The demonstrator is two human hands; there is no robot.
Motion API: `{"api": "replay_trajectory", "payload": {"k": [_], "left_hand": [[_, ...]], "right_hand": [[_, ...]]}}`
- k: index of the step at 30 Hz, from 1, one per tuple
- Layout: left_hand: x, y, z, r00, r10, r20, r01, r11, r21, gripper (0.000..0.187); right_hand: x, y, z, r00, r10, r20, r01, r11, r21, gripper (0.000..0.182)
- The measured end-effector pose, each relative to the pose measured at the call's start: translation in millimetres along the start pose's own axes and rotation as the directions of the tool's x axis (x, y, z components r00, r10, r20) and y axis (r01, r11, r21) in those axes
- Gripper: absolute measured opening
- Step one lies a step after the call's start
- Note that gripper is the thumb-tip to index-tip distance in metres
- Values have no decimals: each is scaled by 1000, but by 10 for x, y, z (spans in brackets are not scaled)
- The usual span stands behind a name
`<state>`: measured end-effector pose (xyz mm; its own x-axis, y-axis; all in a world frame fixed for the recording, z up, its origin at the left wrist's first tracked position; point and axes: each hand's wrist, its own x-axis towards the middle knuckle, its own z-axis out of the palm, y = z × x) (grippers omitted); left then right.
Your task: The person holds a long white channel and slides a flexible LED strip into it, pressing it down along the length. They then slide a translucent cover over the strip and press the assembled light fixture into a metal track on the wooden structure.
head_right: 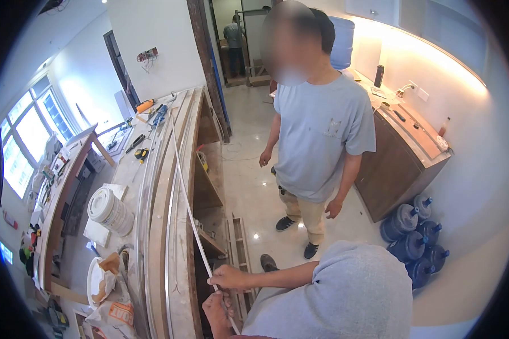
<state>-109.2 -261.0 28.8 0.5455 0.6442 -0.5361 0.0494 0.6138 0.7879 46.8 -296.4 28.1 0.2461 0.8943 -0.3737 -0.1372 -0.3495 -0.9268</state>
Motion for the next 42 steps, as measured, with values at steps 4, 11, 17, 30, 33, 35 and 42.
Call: {"api": "replay_trajectory", "payload": {"k": [4,11,17,30,33,35,42], "left_hand": [[14,-12,20,999,36,-29,-32,993,109,26],[74,-20,-42,998,61,-18,-59,995,83,25],[153,-150,-124,994,99,-37,-92,983,161,25],[77,-136,18,993,122,2,-121,979,165,29],[-5,48,132,978,208,-12,-195,935,297,32],[-28,32,96,968,252,-8,-230,898,376,31],[-171,-59,89,955,263,-135,-191,897,398,27]], "right_hand": [[209,239,41,998,-31,-47,31,999,5,34],[194,284,21,996,-38,84,29,993,113,29],[252,272,-58,994,-56,91,44,991,125,24],[242,446,-96,990,-86,112,66,983,173,26],[195,433,-154,956,-262,134,273,960,-67,17],[299,422,-198,956,-276,103,285,955,-83,17],[294,292,-138,975,20,222,-116,897,427,11]]}}
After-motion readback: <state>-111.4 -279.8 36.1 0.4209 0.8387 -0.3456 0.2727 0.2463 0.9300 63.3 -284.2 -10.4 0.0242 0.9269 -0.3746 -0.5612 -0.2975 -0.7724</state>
